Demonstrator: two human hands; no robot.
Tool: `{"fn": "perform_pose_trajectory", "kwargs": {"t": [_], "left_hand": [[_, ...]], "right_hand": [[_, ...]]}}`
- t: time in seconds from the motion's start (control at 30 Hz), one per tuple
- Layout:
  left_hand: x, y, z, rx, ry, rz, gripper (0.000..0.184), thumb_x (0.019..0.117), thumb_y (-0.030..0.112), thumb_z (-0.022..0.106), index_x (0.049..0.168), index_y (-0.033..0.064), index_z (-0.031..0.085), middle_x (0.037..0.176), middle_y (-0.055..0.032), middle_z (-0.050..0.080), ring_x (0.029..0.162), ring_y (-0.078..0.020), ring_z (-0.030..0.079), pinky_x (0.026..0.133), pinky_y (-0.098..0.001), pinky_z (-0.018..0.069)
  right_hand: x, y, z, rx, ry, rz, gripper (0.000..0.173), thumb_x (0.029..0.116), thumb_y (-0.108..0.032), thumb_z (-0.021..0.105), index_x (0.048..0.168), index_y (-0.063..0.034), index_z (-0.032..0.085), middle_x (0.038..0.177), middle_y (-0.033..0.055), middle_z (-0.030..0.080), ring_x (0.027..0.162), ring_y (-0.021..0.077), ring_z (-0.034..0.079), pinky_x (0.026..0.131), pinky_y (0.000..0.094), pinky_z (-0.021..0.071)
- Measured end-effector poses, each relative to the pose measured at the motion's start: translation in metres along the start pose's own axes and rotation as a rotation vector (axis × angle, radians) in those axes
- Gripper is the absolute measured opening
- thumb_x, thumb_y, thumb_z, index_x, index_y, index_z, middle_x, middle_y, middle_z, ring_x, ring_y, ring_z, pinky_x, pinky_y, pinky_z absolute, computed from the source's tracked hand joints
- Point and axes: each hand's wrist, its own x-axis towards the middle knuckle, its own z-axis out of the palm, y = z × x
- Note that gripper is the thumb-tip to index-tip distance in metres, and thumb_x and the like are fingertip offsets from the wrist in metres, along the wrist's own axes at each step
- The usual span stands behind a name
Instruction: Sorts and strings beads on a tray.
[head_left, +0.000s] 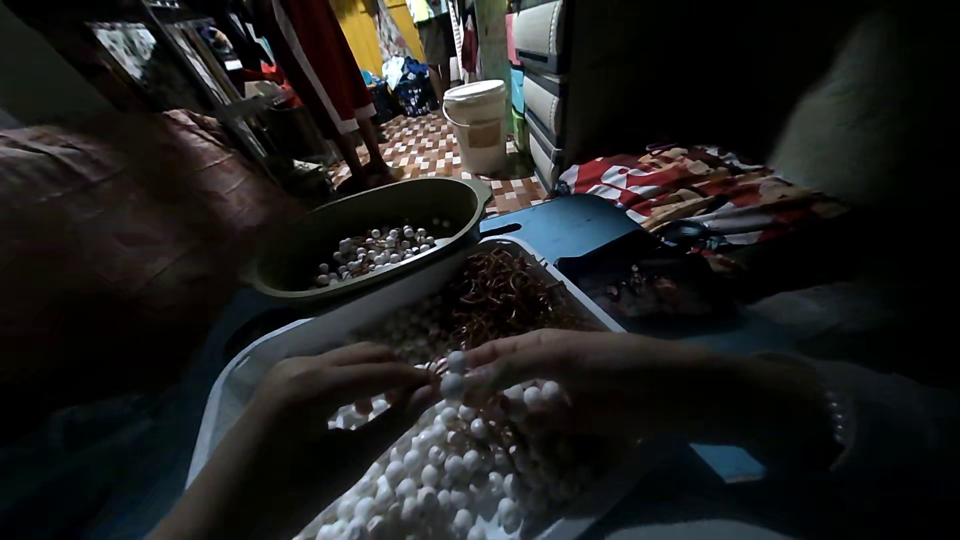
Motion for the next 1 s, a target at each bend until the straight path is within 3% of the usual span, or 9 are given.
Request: {"fn": "perform_pose_trajectory", "kwargs": {"t": [0.07,0.2,0.3,0.37,0.5,0.6,0.7,0.9,1.0], "left_hand": [[-0.001,0.000,0.002,0.005,0.006,-0.008,0.026,0.0934,0.030,0.067,0.087,0.0081,0.078,0.079,0.0064,0.069,0.074,0.0093,0.059,0.066,-0.0076,0.0478],[-0.002,0.006,0.004,0.058,0.012,-0.066,0.028,0.0937,0.030,0.066,0.088,0.0050,0.079,0.079,0.0024,0.070,0.074,0.0056,0.062,0.067,-0.0107,0.0498],[-0.006,0.009,-0.002,0.071,-0.030,-0.084,0.030,0.0961,0.028,0.066,0.091,0.0015,0.078,0.079,-0.0038,0.070,0.075,-0.0002,0.063,0.069,-0.0162,0.0512],[-0.005,0.006,-0.003,0.080,-0.019,-0.062,0.031,0.0967,0.029,0.066,0.089,0.0018,0.077,0.079,-0.0030,0.070,0.075,0.0019,0.063,0.068,-0.0137,0.0507],[-0.006,0.008,-0.004,0.057,-0.016,-0.090,0.030,0.0960,0.027,0.066,0.088,-0.0005,0.076,0.079,-0.0032,0.070,0.075,0.0043,0.061,0.068,-0.0110,0.0494],[-0.006,0.013,-0.003,0.049,-0.039,-0.098,0.030,0.0978,0.028,0.065,0.091,0.0014,0.077,0.081,-0.0026,0.071,0.077,0.0041,0.062,0.070,-0.0115,0.0507],[-0.004,0.020,-0.004,0.044,-0.118,-0.072,0.025,0.0970,0.024,0.065,0.092,0.0025,0.077,0.083,-0.0050,0.070,0.079,0.0001,0.063,0.072,-0.0138,0.0500],[-0.004,0.025,-0.005,0.057,-0.170,-0.010,0.022,0.0985,0.019,0.063,0.097,0.0047,0.079,0.084,-0.0067,0.072,0.080,-0.0052,0.064,0.072,-0.0171,0.0503],[-0.001,0.018,0.004,0.096,-0.113,0.086,0.026,0.1010,0.026,0.059,0.095,0.0095,0.078,0.080,-0.0011,0.068,0.077,-0.0021,0.061,0.070,-0.0145,0.0482]], "right_hand": [[-0.002,0.005,-0.005,-0.049,-0.054,-0.065,0.027,0.1070,-0.018,0.048,0.131,-0.0152,0.061,0.112,-0.0098,0.065,0.097,-0.0038,0.062,0.082,0.0160,0.0545],[-0.007,0.002,-0.005,0.039,-0.039,0.041,0.026,0.1089,-0.030,0.044,0.128,-0.0207,0.060,0.105,-0.0109,0.065,0.091,-0.0042,0.064,0.075,0.0148,0.0554],[-0.008,0.000,-0.004,-0.156,-0.064,-0.073,0.030,0.1056,-0.010,0.048,0.135,-0.0097,0.057,0.113,-0.0047,0.063,0.098,-0.0033,0.061,0.083,0.0152,0.0528],[-0.004,0.002,-0.007,-0.111,-0.101,-0.101,0.036,0.1030,-0.002,0.050,0.139,-0.0068,0.052,0.120,-0.0042,0.065,0.105,-0.0036,0.062,0.087,0.0145,0.0532],[0.004,0.001,-0.007,0.141,-0.074,0.002,0.033,0.1059,-0.004,0.044,0.137,-0.0047,0.055,0.115,-0.0011,0.068,0.097,-0.0014,0.066,0.082,0.0141,0.0543],[0.000,0.006,-0.017,-0.180,-0.142,-0.215,0.037,0.1001,0.001,0.053,0.137,-0.0004,0.055,0.128,-0.0002,0.065,0.108,-0.0035,0.062,0.089,0.0135,0.0517],[-0.007,0.010,-0.025,-0.581,-0.105,-0.426,0.039,0.0987,-0.006,0.061,0.136,0.0022,0.056,0.142,0.0088,0.059,0.121,0.0041,0.059,0.100,0.0203,0.0488],[-0.005,0.012,-0.025,-0.524,-0.142,-0.430,0.046,0.0996,-0.005,0.060,0.145,-0.0012,0.050,0.139,0.0051,0.061,0.120,0.0022,0.059,0.100,0.0190,0.0493],[-0.008,0.002,-0.020,-0.435,-0.072,-0.218,0.037,0.1053,-0.012,0.051,0.142,-0.0089,0.055,0.112,-0.0034,0.066,0.094,-0.0061,0.060,0.084,0.0115,0.0498]]}}
